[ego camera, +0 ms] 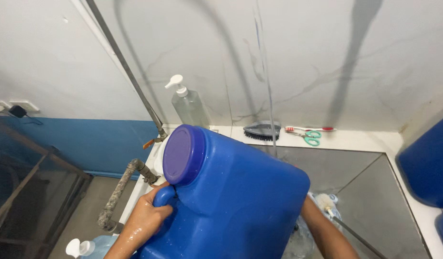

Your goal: The person cleans blue plastic jerrycans in a sink. They rinse the containers, use scissors to cut off the caps, scrub the exterior with a sponge, and rinse them again. The person handles multiple jerrycans one at a time.

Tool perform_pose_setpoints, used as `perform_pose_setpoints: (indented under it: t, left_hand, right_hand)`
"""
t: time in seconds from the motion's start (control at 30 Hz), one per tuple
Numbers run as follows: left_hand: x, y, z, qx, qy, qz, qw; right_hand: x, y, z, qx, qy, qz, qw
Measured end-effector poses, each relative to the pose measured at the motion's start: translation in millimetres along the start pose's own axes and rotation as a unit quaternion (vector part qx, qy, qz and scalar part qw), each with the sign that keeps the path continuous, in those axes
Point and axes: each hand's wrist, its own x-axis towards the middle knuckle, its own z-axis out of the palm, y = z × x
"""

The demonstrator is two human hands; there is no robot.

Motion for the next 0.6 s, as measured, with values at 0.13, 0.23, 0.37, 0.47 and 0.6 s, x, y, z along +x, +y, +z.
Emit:
perform_pose_setpoints:
  t: [0.13,0.23,0.37,0.47,0.6]
  left_hand:
    - [4,1,7,-0.046,0.006,0.039,0.998]
    - [4,1,3,-0.06,0.012,0.08,0.995]
    - [0,-1,7,-0.035,0.029,0.078,0.996]
    - [-2,2,9,-0.037,0.038,0.068,0.996]
    - [6,4,18,-0.019,0.041,0.091,0.995]
  right_hand:
    - [-5,-7,8,-0.012,-0.001,-0.008,1.0]
    - [-3,-11,13,-0.027,-0.003,-0.011,1.0]
    - [2,15,-10,-0.048,-0.003,-0.015,0.999]
    - [-1,65,-39,-0.091,-0.01,-0.029,0.995]
    - [-22,103,-81,-0.159,-0.001,0.02,0.987]
